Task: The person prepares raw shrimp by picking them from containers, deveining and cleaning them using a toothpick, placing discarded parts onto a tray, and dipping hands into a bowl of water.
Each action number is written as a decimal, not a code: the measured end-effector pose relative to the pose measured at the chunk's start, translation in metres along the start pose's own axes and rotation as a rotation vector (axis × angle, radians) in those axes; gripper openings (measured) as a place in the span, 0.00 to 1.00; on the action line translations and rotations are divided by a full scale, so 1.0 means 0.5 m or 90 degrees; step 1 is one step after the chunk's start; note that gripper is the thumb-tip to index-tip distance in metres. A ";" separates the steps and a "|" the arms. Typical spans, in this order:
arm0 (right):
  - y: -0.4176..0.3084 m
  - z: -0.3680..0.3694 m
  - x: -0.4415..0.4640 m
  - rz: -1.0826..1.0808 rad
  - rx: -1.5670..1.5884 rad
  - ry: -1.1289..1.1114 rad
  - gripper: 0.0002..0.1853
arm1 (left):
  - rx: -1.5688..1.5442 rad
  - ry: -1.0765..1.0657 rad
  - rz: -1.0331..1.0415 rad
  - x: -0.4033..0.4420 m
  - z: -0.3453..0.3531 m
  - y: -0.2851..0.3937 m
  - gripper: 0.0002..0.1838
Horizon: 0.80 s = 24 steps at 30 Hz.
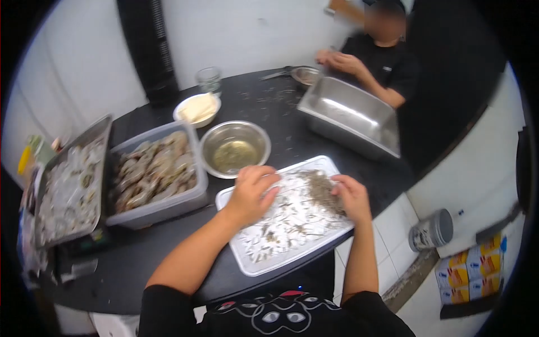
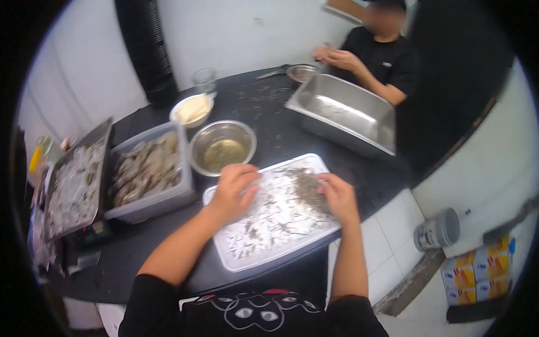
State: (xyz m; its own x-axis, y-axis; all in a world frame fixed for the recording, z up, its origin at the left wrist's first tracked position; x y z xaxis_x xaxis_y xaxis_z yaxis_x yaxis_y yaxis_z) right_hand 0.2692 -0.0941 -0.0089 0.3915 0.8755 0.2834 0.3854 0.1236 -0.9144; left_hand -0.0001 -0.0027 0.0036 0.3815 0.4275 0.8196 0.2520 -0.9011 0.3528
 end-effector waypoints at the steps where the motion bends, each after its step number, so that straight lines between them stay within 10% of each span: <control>1: 0.005 -0.002 0.001 -0.009 -0.008 -0.013 0.11 | 0.001 -0.002 0.001 0.002 -0.001 0.002 0.13; 24: -0.005 -0.003 0.003 0.003 -0.001 -0.055 0.11 | 0.020 0.007 0.032 0.016 -0.003 0.016 0.10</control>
State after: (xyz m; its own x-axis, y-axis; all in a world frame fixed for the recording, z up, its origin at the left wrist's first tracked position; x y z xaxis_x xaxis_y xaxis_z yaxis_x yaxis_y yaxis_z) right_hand 0.2699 -0.0939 -0.0056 0.3202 0.9129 0.2530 0.3857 0.1183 -0.9150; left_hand 0.0035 -0.0067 0.0137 0.3850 0.3816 0.8403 0.2606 -0.9184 0.2977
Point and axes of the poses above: each hand's wrist, its own x-axis towards the middle knuckle, its own z-axis out of the palm, y = z × x, the point moved 1 cm from there along x, towards the middle knuckle, and after that the axes turned 7 degrees about y, right-handed, at the moved point
